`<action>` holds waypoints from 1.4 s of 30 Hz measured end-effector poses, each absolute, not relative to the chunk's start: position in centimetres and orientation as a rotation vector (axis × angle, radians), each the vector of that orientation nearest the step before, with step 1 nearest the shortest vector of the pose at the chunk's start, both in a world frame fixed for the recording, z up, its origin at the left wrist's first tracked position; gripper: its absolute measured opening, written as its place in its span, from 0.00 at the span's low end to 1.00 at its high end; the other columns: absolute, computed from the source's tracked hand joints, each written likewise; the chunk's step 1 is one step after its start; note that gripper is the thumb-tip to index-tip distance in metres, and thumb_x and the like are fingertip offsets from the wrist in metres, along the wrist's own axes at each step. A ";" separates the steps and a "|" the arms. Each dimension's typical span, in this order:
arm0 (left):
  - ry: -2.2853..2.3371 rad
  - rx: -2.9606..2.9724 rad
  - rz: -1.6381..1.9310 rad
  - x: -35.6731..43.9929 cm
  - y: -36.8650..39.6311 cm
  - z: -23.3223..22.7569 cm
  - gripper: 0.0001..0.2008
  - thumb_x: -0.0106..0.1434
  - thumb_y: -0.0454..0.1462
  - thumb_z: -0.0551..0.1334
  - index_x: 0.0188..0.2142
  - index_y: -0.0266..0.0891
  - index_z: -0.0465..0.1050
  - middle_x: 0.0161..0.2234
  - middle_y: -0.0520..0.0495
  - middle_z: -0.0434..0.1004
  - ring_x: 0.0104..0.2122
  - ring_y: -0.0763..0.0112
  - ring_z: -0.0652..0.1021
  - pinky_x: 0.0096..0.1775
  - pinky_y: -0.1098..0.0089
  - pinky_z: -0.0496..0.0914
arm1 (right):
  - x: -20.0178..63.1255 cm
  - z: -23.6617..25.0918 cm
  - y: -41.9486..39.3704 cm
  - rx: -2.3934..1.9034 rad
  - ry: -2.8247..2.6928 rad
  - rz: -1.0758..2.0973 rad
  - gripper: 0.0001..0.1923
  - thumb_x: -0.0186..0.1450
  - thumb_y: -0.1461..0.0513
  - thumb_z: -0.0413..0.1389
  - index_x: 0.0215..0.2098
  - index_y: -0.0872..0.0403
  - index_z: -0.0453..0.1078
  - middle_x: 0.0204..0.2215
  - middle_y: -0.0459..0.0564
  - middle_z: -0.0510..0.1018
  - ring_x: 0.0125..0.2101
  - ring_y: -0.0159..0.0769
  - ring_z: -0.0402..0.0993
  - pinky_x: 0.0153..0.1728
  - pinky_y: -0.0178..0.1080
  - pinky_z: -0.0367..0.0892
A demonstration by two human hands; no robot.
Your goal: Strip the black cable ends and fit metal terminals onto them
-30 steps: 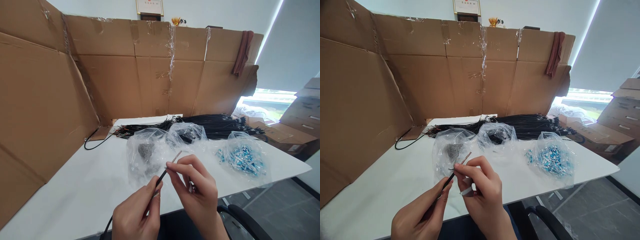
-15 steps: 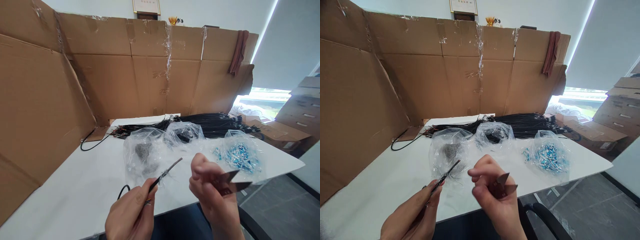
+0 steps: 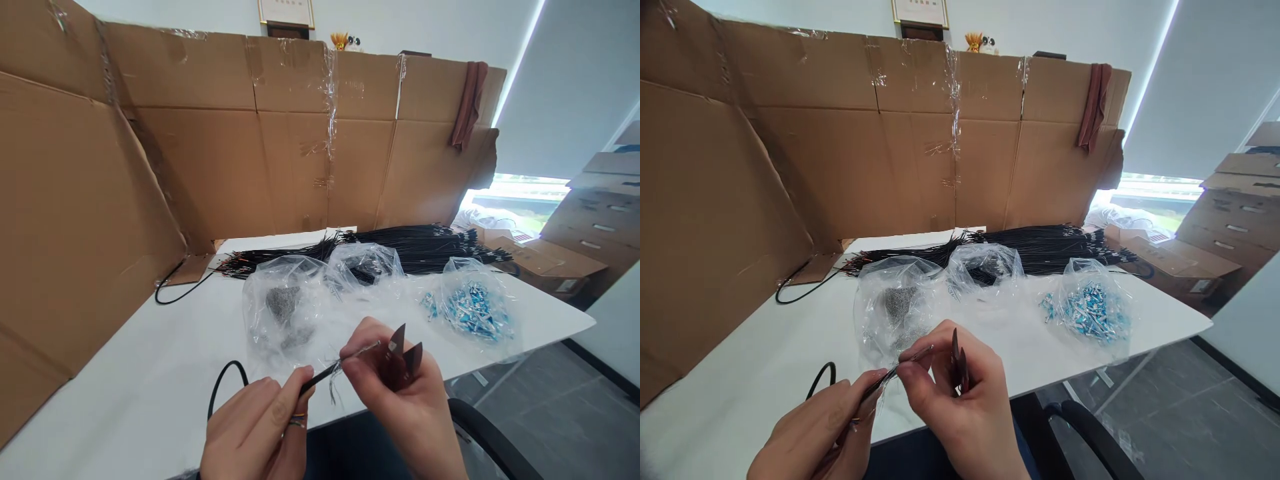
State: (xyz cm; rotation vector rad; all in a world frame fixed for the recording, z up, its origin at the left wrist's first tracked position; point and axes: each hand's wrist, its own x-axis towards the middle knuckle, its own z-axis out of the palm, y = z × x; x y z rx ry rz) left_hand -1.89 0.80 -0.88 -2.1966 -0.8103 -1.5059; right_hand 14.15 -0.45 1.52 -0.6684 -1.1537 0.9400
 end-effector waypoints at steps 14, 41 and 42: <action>-1.015 -2.260 -1.515 -1.5 1.6 -1.4 0.15 0.58 0.23 0.64 0.44 0.34 0.75 0.30 0.48 0.82 0.25 0.77 0.78 0.29 0.79 0.69 | 13.8 1.1 1.8 -0.923 -1.033 1.012 0.06 0.59 0.59 0.60 0.30 0.54 0.71 0.21 0.40 0.62 0.20 0.25 0.49 0.21 0.34 0.44; -2.249 -3.390 -2.261 -1.5 1.1 0.3 0.21 0.62 0.52 0.61 0.26 0.36 0.74 0.14 0.60 0.46 0.16 0.80 0.48 0.20 0.73 0.44 | 14.4 0.6 1.1 -0.777 -1.225 1.030 0.03 0.61 0.60 0.61 0.33 0.51 0.75 0.23 0.42 0.64 0.21 0.28 0.51 0.22 0.36 0.48; -2.257 -3.387 -2.269 -1.6 1.1 0.3 0.21 0.62 0.52 0.61 0.26 0.36 0.74 0.14 0.60 0.45 0.16 0.80 0.48 0.20 0.73 0.44 | 14.5 0.6 1.1 -0.772 -1.230 1.037 0.03 0.61 0.60 0.61 0.33 0.51 0.75 0.23 0.42 0.64 0.21 0.28 0.51 0.22 0.36 0.48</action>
